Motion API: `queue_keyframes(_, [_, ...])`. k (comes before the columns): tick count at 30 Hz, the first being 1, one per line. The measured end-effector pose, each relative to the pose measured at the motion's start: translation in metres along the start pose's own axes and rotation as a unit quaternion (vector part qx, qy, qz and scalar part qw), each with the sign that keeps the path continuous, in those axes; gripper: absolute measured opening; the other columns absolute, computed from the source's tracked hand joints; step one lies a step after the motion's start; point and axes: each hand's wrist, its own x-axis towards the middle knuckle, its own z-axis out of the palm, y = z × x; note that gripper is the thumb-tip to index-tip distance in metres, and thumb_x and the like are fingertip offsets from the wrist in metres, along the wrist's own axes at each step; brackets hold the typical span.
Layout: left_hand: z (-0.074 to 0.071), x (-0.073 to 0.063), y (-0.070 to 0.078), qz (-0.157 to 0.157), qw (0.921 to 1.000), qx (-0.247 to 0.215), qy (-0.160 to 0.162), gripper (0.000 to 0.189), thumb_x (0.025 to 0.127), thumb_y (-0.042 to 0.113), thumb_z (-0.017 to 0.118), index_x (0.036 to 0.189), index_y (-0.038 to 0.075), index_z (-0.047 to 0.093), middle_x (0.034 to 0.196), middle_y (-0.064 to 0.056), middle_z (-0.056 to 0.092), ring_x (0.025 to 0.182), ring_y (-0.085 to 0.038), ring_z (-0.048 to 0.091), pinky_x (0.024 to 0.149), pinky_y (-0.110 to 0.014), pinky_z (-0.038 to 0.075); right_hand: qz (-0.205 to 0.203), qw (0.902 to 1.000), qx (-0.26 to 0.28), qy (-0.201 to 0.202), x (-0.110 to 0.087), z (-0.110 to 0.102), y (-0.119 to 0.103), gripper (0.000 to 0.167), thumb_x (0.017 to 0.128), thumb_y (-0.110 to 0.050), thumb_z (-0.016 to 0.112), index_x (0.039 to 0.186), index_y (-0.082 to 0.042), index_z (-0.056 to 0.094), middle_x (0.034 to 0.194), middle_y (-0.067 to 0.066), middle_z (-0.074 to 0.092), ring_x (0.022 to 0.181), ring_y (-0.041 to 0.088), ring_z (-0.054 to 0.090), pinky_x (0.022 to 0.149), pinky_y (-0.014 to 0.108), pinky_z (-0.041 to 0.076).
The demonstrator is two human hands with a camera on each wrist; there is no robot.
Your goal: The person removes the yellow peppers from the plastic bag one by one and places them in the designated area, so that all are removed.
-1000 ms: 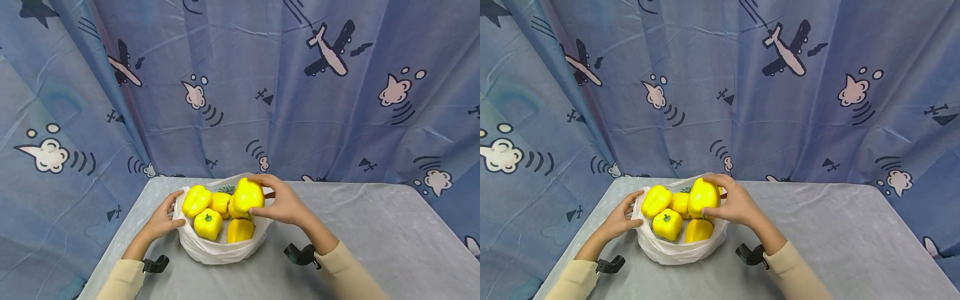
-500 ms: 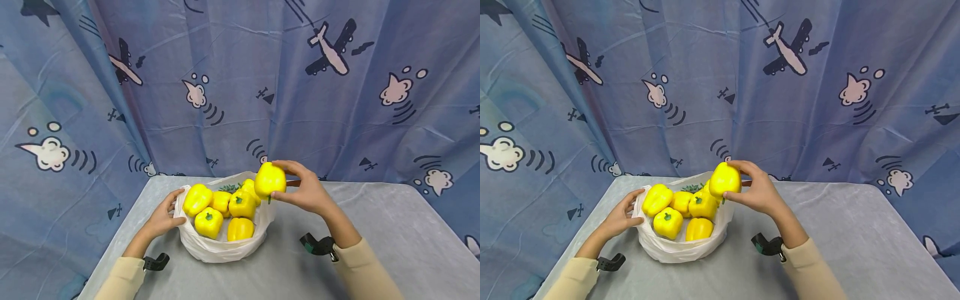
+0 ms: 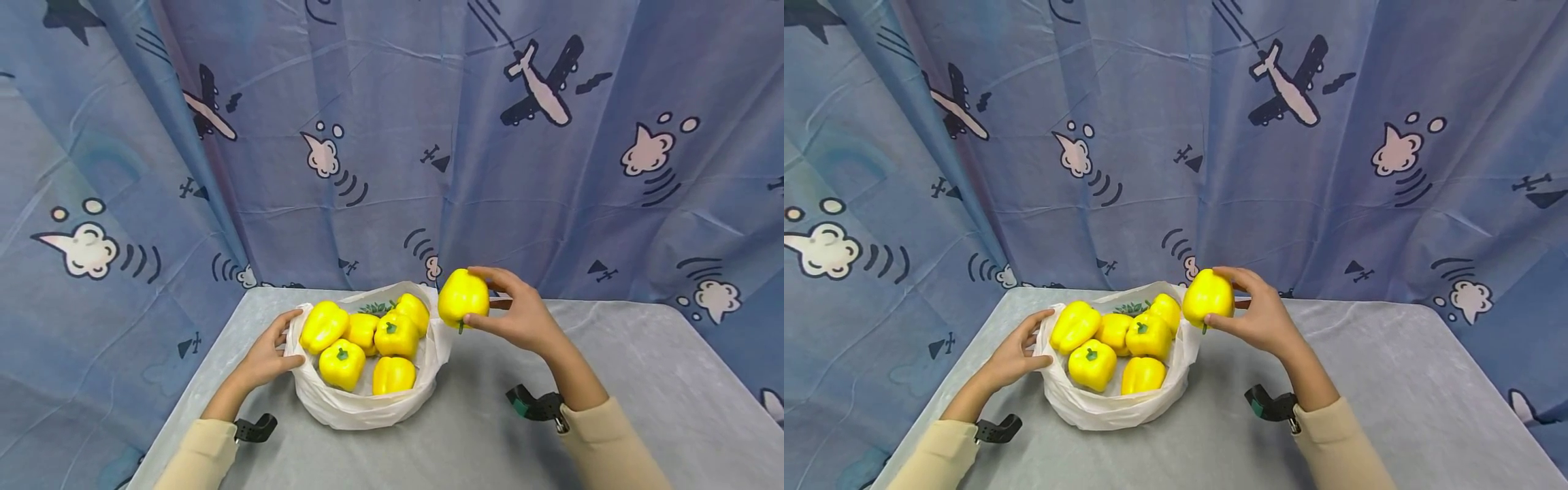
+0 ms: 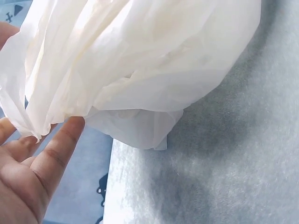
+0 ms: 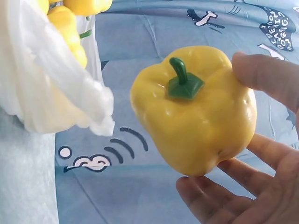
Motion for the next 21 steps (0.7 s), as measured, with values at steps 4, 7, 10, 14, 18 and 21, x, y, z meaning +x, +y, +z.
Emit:
queue_keyframes(4, [0.0,0.0,0.001,0.0,1.0,0.001,0.001,0.084,0.074,-0.004,0.069,0.148,0.003,0.029,0.144,-0.03,0.034,0.125,-0.048,0.047,0.088,-0.044,0.053,0.009,0.9999,-0.006,0.005,-0.002,0.0,0.007,0.07,0.077,-0.026,0.081,0.138,-0.014,0.05,0.139,0.013,0.049,0.116,0.034,0.053,0.09,0.051,0.051])
queue_keyframes(7, [0.0,0.0,0.001,-0.001,1.0,0.002,0.001,0.084,0.074,-0.003,0.069,0.148,0.003,0.029,0.145,-0.03,0.034,0.126,-0.048,0.047,0.088,-0.043,0.054,0.016,0.9998,-0.01,0.007,-0.004,0.0,0.012,0.07,0.077,-0.027,0.08,0.138,-0.013,0.05,0.139,0.014,0.049,0.115,0.035,0.054,0.089,0.051,0.052])
queue_keyframes(10, [0.0,-0.001,0.002,-0.003,1.0,0.002,0.001,0.084,0.074,-0.003,0.069,0.147,0.002,0.029,0.145,-0.03,0.034,0.126,-0.048,0.047,0.088,-0.043,0.054,0.025,0.9996,-0.013,0.006,-0.006,0.0,0.018,0.07,0.078,-0.028,0.08,0.139,-0.011,0.049,0.139,0.015,0.048,0.116,0.037,0.053,0.089,0.051,0.052])
queue_keyframes(14, [0.0,-0.001,0.002,-0.004,1.0,0.005,0.002,0.083,0.074,-0.003,0.069,0.147,0.003,0.029,0.145,-0.03,0.035,0.126,-0.048,0.047,0.089,-0.045,0.053,0.034,0.9992,-0.016,0.008,-0.009,0.001,0.026,0.071,0.078,-0.028,0.08,0.139,-0.01,0.049,0.139,0.017,0.048,0.118,0.039,0.052,0.089,0.052,0.052])
queue_keyframes(18, [0.0,-0.001,0.003,-0.002,1.0,0.009,0.001,0.083,0.074,-0.002,0.069,0.147,0.003,0.029,0.145,-0.03,0.035,0.126,-0.048,0.047,0.089,-0.046,0.053,0.046,0.9986,-0.024,0.01,-0.013,0.0,0.034,0.071,0.078,-0.028,0.079,0.139,-0.008,0.048,0.139,0.018,0.048,0.117,0.042,0.053,0.089,0.052,0.052])
queue_keyframes(21, [0.0,-0.001,0.003,0.0,1.0,0.006,0.0,0.083,0.074,-0.003,0.069,0.147,0.003,0.029,0.144,-0.03,0.035,0.127,-0.048,0.046,0.09,-0.046,0.053,0.059,0.9978,-0.029,0.01,-0.015,0.001,0.039,0.072,0.078,-0.029,0.079,0.139,-0.008,0.048,0.139,0.019,0.047,0.118,0.044,0.053,0.089,0.053,0.052])
